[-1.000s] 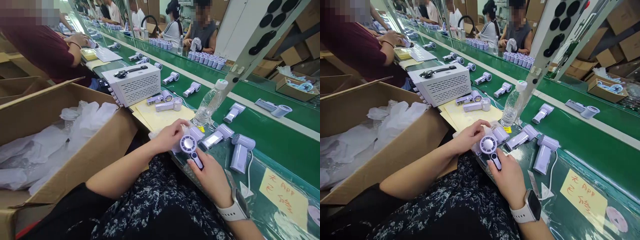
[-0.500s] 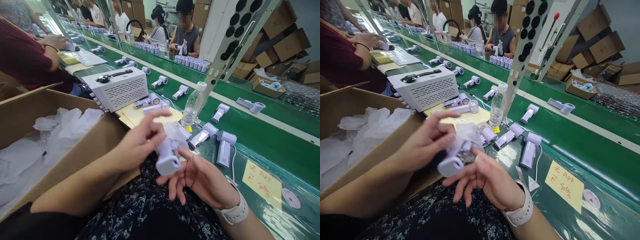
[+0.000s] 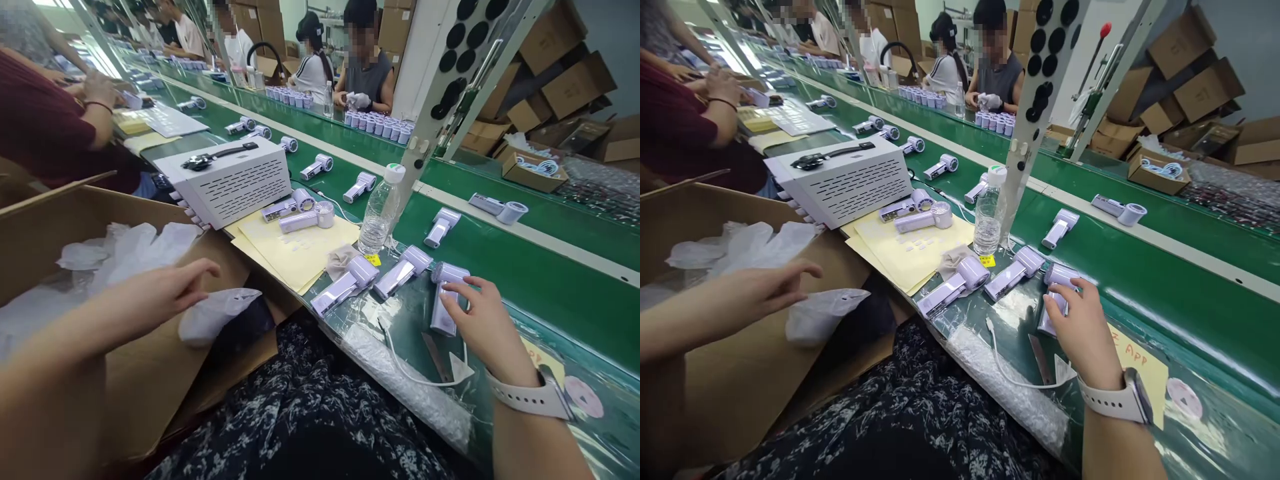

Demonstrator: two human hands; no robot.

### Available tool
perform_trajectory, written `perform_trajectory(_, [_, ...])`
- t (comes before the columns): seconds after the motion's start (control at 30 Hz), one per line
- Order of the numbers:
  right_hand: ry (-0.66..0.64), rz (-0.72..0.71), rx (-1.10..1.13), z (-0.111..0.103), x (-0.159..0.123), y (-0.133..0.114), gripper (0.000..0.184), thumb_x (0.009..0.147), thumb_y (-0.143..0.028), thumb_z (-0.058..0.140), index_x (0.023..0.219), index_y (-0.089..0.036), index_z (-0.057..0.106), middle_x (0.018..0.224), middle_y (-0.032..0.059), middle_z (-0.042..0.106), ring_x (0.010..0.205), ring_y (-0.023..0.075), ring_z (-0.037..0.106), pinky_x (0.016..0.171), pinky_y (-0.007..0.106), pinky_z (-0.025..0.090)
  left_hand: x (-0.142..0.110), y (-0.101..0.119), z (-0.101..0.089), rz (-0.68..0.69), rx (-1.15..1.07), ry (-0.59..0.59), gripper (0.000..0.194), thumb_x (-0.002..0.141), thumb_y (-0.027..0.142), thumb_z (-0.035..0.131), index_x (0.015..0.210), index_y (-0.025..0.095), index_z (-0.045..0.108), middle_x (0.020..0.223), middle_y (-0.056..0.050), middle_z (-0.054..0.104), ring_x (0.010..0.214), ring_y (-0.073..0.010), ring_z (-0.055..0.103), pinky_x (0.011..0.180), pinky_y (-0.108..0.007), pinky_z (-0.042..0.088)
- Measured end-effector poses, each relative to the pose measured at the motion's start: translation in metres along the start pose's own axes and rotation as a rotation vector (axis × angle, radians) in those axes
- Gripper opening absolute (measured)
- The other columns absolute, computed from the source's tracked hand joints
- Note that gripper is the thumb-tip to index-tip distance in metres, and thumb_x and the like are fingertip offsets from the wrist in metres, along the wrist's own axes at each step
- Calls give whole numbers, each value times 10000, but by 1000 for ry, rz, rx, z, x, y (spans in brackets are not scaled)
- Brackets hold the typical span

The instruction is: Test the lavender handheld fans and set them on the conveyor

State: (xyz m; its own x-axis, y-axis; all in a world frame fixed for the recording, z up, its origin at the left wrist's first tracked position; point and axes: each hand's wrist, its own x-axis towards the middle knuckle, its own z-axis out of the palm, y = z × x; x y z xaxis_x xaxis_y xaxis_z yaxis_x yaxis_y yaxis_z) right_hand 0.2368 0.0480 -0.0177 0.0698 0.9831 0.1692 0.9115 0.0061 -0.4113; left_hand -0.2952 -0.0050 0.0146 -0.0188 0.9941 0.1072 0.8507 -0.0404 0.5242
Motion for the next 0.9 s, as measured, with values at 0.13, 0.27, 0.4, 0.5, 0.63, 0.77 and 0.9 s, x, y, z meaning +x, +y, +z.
perform_trajectory(0.13, [-22,37,-49,13,-6,2,412,950,-448,514,1136,-174,760,1410,216,435,1324,401,521,1001,543,521,1,-4,5,-232,290,-72,168,882,371,652,989,249,611,598,96,592,554,-134,541,584,-214,331])
perform_trajectory(0.27, [-22,38,-58,25,-10,-3,414,939,-406,553,1211,-147,725,1499,235,304,1355,425,492,1048,575,484,17,61,15,-115,227,-185,296,947,506,570,1104,261,626,821,47,695,749,-194,629,731,-295,419])
perform_trajectory(0.4, [-2,28,-5,33,-14,-6,399,874,-342,625,1195,-132,732,1549,246,241,1408,484,424,1079,639,439,44,143,85,-70,58,-81,356,958,489,511,1141,210,635,1039,-69,726,928,-261,677,828,-373,507])
perform_trajectory(0.5, [39,17,80,33,-11,1,349,816,-238,627,1127,-154,759,1550,202,276,1411,442,440,1129,605,410,56,176,146,78,43,-235,528,902,478,603,1292,122,596,1266,-203,678,1173,-370,637,1000,-484,495])
perform_trajectory(0.63, [125,48,156,17,-8,8,322,807,-206,555,1047,-189,769,1424,163,458,1306,343,551,1055,514,499,54,174,162,75,-100,-234,505,902,392,607,1322,113,573,1336,-209,650,1244,-355,615,1073,-489,473])
perform_trajectory(0.77, [268,-39,316,-1,-21,-25,281,864,-288,563,1079,-227,733,1403,140,503,1289,334,548,967,497,539,39,170,144,-37,-792,-264,721,731,675,769,1201,145,638,1134,-151,735,1032,-311,702,915,-430,566])
perform_trajectory(0.9, [228,-314,472,-5,-45,-77,215,918,-245,582,1082,-259,720,1441,108,469,1306,307,538,1068,517,486,24,197,157,-55,-1409,-489,833,650,872,692,1105,174,682,1021,-146,762,950,-304,737,850,-431,595])
